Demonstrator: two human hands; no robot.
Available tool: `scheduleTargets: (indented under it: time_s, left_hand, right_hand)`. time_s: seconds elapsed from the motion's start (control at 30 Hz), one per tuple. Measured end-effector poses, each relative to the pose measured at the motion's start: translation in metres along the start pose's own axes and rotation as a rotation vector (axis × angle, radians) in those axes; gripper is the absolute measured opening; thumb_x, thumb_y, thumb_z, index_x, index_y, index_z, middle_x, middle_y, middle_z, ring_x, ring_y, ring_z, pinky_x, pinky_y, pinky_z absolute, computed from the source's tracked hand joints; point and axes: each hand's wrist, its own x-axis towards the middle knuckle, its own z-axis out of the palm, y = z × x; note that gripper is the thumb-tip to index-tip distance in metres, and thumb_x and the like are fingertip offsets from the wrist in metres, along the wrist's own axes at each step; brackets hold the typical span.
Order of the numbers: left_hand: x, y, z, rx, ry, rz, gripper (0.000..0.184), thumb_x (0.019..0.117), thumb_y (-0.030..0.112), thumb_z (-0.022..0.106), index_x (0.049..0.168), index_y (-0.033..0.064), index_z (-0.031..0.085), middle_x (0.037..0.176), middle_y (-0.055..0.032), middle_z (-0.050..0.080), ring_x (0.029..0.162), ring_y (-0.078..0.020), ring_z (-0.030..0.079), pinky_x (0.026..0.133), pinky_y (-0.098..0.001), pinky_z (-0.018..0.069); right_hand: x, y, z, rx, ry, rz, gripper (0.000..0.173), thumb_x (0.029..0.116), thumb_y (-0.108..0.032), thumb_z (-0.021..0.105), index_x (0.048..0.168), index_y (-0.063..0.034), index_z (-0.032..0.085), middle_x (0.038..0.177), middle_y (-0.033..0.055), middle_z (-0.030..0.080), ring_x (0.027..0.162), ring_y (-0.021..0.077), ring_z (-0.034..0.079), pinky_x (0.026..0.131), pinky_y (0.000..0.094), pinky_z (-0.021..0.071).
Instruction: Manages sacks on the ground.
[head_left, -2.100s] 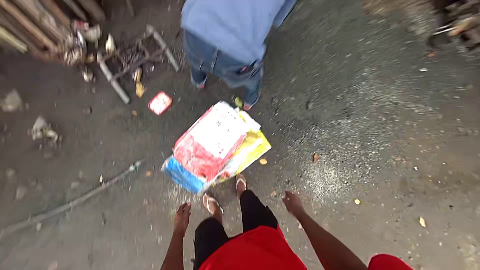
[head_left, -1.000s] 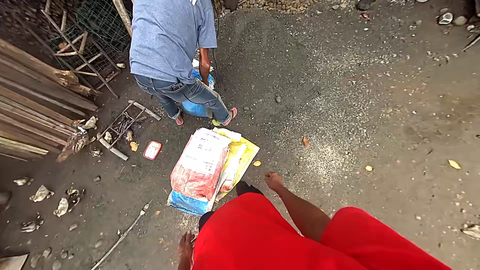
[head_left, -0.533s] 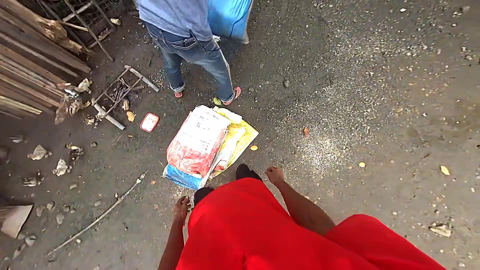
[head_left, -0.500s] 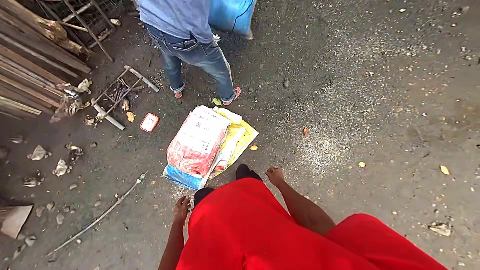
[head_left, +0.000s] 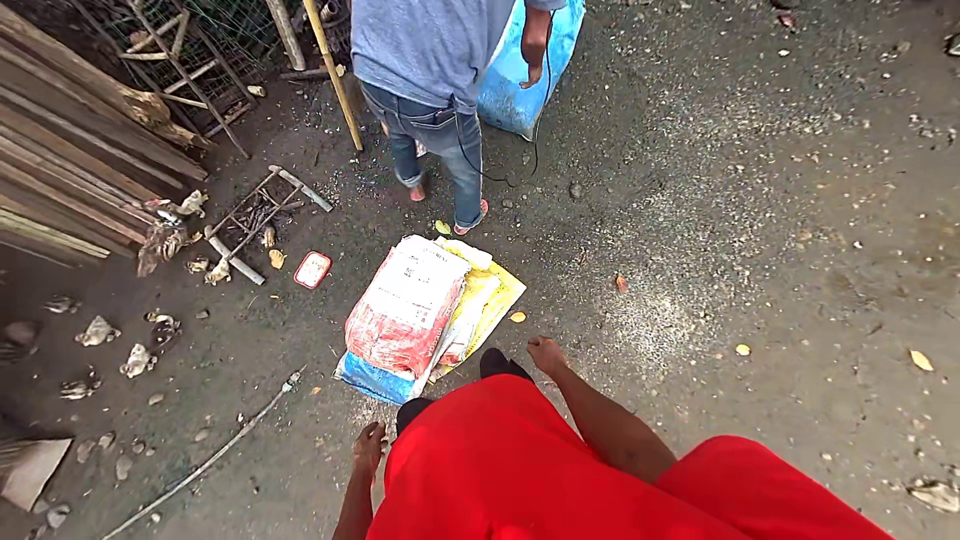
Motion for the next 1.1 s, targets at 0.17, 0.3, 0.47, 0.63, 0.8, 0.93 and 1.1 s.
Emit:
scheduleTargets:
  time_s: [0.17,0.3,0.47,0.63,0.8,0.93,1.1]
  left_hand:
    - [0.018,-0.013,0.004,-0.075,-0.007,0.007,0.044,0.1086,0.026,0.053,0.143,-0.0022,0.052,0.126,-0.0284,0.064,0.107,-0.0375,0.067,0.092,-0.0526,0.0534]
    - [0.024,-0.021,0.012,-0.092,-0.035,0.037,0.043,0.1080,0.024,0.055,0.140,-0.0050,0.054,0.126,-0.0296,0.064,0.110,-0.0386,0.067,0.098,-0.0523,0.0529]
    - [0.034,-0.034,0.012,-0.075,-0.062,0.045,0.043,0.1074,0.026,0.056,0.137,-0.0041,0.057,0.124,-0.0277,0.067,0.114,-0.0379,0.067,0.103,-0.0524,0.0499]
    - [0.053,-0.048,0.005,-0.067,-0.052,0.021,0.043,0.1074,0.029,0.056,0.137,-0.0025,0.059,0.124,-0.0276,0.066,0.112,-0.0390,0.066,0.101,-0.0546,0.0499]
    - [0.068,-0.052,-0.008,-0.052,-0.023,0.009,0.044,0.1081,0.031,0.054,0.137,-0.0020,0.058,0.127,-0.0277,0.065,0.112,-0.0399,0.065,0.099,-0.0560,0.0496]
    - [0.077,-0.048,-0.019,-0.013,-0.021,0.032,0.045,0.1082,0.034,0.053,0.137,0.0001,0.060,0.125,-0.0263,0.066,0.111,-0.0396,0.066,0.098,-0.0563,0.0502]
    - [0.073,-0.047,-0.028,0.018,-0.059,0.024,0.046,0.1090,0.035,0.050,0.138,0.0001,0.059,0.129,-0.0254,0.065,0.117,-0.0391,0.065,0.103,-0.0560,0.0486]
  right_hand:
    - [-0.001,0.007,0.007,-0.035,0.026,-0.006,0.034,0.1050,-0.028,0.056,0.128,-0.0050,0.068,0.130,0.0206,0.067,0.127,0.0366,0.061,0.108,0.0580,0.0449]
    - [-0.013,0.018,0.007,-0.093,0.038,0.023,0.036,0.1057,-0.029,0.055,0.129,-0.0044,0.068,0.130,0.0213,0.067,0.128,0.0366,0.060,0.109,0.0576,0.0446]
    - [-0.028,0.029,0.011,-0.137,0.071,0.056,0.035,0.1056,-0.028,0.056,0.129,-0.0047,0.068,0.130,0.0219,0.067,0.127,0.0379,0.061,0.108,0.0585,0.0449]
    - [-0.038,0.021,0.014,-0.159,0.111,0.075,0.034,0.1052,-0.028,0.057,0.128,-0.0061,0.069,0.127,0.0207,0.069,0.124,0.0376,0.063,0.107,0.0593,0.0461]
    - [-0.050,0.001,0.021,-0.138,0.148,0.054,0.033,0.1047,-0.026,0.058,0.129,-0.0055,0.068,0.127,0.0200,0.069,0.123,0.0366,0.064,0.107,0.0571,0.0473]
    - [-0.057,-0.013,0.026,-0.176,0.150,0.025,0.035,0.1049,-0.027,0.058,0.130,-0.0049,0.067,0.127,0.0202,0.069,0.123,0.0363,0.064,0.107,0.0569,0.0473]
    - [-0.061,-0.013,0.040,-0.202,0.153,0.020,0.035,0.1049,-0.027,0.057,0.129,-0.0038,0.068,0.126,0.0207,0.069,0.121,0.0362,0.065,0.107,0.0563,0.0476]
